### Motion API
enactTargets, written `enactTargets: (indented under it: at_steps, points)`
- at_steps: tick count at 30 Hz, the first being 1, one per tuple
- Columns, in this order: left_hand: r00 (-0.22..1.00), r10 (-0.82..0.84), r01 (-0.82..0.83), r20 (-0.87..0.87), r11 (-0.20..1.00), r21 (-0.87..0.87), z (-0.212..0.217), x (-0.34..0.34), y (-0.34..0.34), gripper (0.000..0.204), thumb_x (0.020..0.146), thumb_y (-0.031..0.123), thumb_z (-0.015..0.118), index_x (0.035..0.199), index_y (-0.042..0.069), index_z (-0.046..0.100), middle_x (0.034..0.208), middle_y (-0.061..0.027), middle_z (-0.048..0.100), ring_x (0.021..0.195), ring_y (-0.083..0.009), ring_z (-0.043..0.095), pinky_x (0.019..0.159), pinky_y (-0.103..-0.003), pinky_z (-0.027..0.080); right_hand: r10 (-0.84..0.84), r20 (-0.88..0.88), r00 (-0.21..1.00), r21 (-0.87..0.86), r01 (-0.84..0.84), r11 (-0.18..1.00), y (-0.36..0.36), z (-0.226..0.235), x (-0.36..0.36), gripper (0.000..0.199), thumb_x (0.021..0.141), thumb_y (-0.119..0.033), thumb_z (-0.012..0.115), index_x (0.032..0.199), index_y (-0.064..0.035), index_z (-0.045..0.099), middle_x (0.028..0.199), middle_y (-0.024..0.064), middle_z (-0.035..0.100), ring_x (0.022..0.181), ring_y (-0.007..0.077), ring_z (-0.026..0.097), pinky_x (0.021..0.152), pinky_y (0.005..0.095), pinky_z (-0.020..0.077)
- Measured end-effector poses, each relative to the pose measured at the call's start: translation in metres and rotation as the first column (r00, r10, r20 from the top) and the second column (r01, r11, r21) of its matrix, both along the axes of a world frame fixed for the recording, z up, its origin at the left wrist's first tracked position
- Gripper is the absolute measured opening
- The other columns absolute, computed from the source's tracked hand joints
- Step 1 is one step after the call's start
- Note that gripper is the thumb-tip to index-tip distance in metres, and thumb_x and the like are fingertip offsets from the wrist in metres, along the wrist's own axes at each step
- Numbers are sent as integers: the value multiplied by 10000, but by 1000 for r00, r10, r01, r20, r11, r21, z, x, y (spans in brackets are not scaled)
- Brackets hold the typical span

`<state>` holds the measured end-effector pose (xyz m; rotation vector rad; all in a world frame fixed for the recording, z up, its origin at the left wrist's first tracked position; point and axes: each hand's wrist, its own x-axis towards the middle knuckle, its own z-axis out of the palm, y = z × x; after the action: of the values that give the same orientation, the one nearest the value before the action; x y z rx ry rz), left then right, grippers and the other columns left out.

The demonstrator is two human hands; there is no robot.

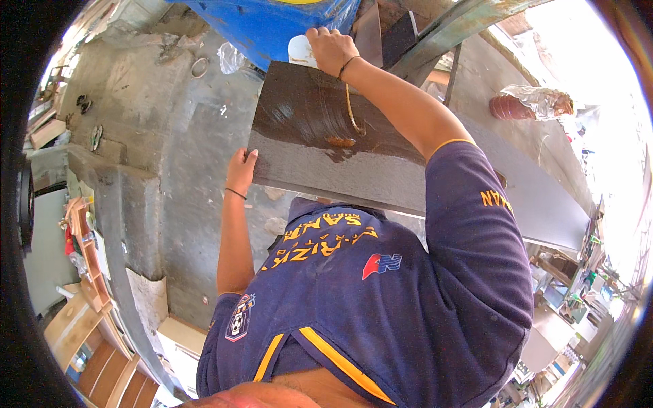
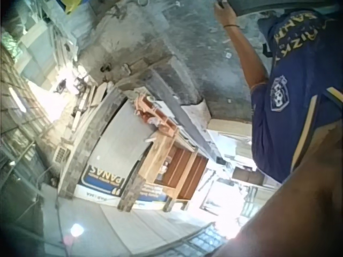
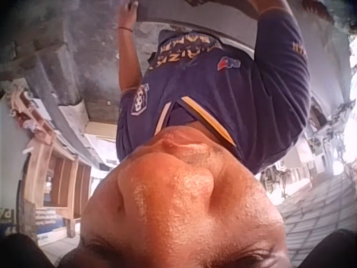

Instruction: The person pours glue from a bottle onto a large wooden board and spreads it across the surface with a plastic scraper.

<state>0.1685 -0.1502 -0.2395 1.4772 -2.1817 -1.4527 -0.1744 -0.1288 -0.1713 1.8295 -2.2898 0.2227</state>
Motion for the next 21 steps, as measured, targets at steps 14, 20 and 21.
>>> enactTargets:
  at_steps: [14, 20, 21]
  points:
    - [992, 78, -71, -104, 995, 72, -15, 5, 0, 336, 886, 270, 581, 992, -49, 578, 864, -71, 617, 803, -128, 544, 748, -275, 430, -93, 490, 867, 180, 3, 984, 138, 71, -6, 443, 741, -286, 692, 1052, -30, 509, 960, 161, 601, 937, 341, 585, 789, 412, 471]
    - [979, 120, -101, -163, 988, 120, -13, 4, 1, 289, 886, 246, 581, 928, -39, 557, 814, -61, 596, 729, -134, 520, 687, -293, 431, -169, 273, 947, 70, 155, 985, 167, 20, -30, 391, 752, -217, 668, 1033, -22, 478, 981, 167, 596, 932, 357, 582, 763, 436, 470]
    - [980, 127, -109, -155, 987, 118, -15, 7, 0, 289, 886, 246, 581, 926, -39, 557, 818, -61, 596, 730, -135, 520, 688, -293, 431, -165, 342, 925, 51, 157, 986, 165, 39, -17, 348, 765, -203, 655, 1006, -26, 476, 966, 159, 596, 896, 353, 591, 743, 443, 472]
